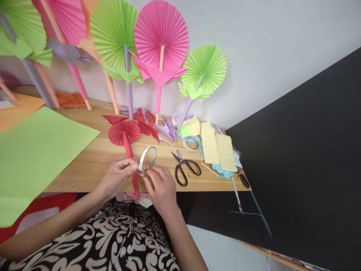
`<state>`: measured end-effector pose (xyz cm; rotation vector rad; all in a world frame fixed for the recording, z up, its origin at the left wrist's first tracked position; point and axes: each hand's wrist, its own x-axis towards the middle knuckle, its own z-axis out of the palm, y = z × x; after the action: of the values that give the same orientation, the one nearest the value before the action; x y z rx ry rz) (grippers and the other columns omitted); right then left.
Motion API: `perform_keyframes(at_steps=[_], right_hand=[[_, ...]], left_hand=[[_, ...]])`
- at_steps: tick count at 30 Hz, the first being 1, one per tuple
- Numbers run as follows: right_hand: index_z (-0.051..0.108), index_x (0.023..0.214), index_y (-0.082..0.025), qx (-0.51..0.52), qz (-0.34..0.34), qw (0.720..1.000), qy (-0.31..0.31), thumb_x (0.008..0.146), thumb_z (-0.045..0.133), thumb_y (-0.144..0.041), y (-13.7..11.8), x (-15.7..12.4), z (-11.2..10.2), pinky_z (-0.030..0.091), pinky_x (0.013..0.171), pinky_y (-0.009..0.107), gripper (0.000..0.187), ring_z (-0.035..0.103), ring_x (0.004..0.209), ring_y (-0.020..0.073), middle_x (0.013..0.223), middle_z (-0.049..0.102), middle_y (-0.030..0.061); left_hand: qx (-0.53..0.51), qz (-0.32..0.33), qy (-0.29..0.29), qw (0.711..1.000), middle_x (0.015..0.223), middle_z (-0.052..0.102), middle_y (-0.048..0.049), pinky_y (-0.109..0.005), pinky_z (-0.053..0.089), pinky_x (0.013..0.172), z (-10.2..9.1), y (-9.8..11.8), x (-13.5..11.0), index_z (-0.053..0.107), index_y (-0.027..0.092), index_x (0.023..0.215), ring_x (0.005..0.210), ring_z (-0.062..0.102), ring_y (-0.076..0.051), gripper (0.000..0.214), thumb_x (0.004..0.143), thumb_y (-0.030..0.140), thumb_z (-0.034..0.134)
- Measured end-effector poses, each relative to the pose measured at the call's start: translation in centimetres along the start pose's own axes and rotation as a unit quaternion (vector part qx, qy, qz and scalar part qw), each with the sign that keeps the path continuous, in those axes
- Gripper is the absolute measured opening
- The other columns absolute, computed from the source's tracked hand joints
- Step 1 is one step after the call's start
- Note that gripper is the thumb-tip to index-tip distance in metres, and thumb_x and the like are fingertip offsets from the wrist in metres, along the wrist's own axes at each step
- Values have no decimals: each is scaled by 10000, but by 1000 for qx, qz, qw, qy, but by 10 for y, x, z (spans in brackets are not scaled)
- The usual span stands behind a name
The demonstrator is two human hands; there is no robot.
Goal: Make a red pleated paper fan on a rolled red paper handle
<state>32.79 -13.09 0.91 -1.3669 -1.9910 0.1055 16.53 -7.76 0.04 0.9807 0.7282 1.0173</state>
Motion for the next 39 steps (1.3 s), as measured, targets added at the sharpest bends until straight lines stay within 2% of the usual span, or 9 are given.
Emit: perform_keyframes(at_steps=[7, 10, 13, 18, 22, 24, 28, 31, 39], right_hand=[[638, 1161, -163, -165, 107, 980, 16, 960, 457, -277, 77, -20, -38, 502, 922, 486, 293, 614, 1050, 279, 1109, 684, 148], [616, 1203, -116, -238, 129, 962, -26, 963, 421, -308, 107, -34, -40, 506, 915, 520, 364, 609, 1085, 317, 1164, 661, 207], [605, 1226, -140, -245, 128, 960, -44, 966, 419, -319, 115, -44, -35, 518, 911, 491, 366, 616, 1099, 308, 1196, 656, 189], [606, 1236, -178, -209, 140, 965, -70, 886, 539, -307, 109, -41, -39, 514, 896, 500, 379, 623, 1055, 318, 1144, 673, 155], [585, 1261, -207, -41, 249, 964, -86, 821, 611, -343, 83, -29, -53, 519, 890, 485, 462, 625, 1029, 297, 1108, 665, 128], [564, 1282, -225, 154, 303, 933, -120, 838, 620, -418, 62, -22, -61, 556, 827, 402, 488, 643, 987, 251, 1112, 651, 113], [585, 1267, -218, 441, 309, 815, -214, 746, 705, -578, 24, -8, -65, 558, 601, 303, 644, 603, 650, 149, 948, 603, 65], [651, 1174, -199, 491, 333, 760, -266, 672, 754, -619, 9, -1, -59, 478, 450, 238, 662, 524, 578, 120, 839, 567, 39], [677, 1156, -166, 512, 381, 714, -287, 754, 718, -557, 1, 1, -49, 404, 430, 189, 562, 544, 636, 121, 836, 609, 56]], left_hand=[[-24, 18, -23, 999, 768, 704, -52, -288, 501, 731, -8, 14, 0, 641, 151, 683, 737, 643, -169, 350, 682, 459, 807], [-15, 5, -22, 1000, 764, 694, -30, -268, 491, 721, -14, 17, -2, 638, 147, 709, 704, 630, -139, 307, 681, 390, 824], [5, 0, -26, 1000, 792, 696, -34, -276, 492, 748, -21, 18, -3, 643, 145, 730, 747, 636, -143, 268, 711, 358, 805], [41, 14, -48, 998, 822, 698, -34, -293, 498, 795, -31, 21, 0, 656, 150, 734, 800, 646, -155, 240, 737, 355, 781], [60, 8, -56, 997, 815, 698, -40, -290, 498, 776, -35, 25, 1, 670, 149, 726, 793, 640, -159, 235, 756, 364, 762], [71, -1, -62, 996, 807, 693, -43, -290, 493, 779, -36, 27, 1, 677, 146, 722, 795, 634, -160, 234, 771, 364, 747], [89, -39, -84, 992, 807, 691, -46, -286, 484, 767, -38, 30, -1, 683, 141, 748, 780, 625, -156, 225, 787, 358, 729], [89, -58, -107, 989, 804, 687, -43, -280, 481, 764, -41, 31, -3, 678, 141, 759, 767, 624, -150, 221, 790, 355, 725], [80, -55, -116, 989, 787, 672, -30, -270, 483, 762, -48, 37, -6, 672, 143, 775, 749, 613, -136, 205, 799, 343, 710]])
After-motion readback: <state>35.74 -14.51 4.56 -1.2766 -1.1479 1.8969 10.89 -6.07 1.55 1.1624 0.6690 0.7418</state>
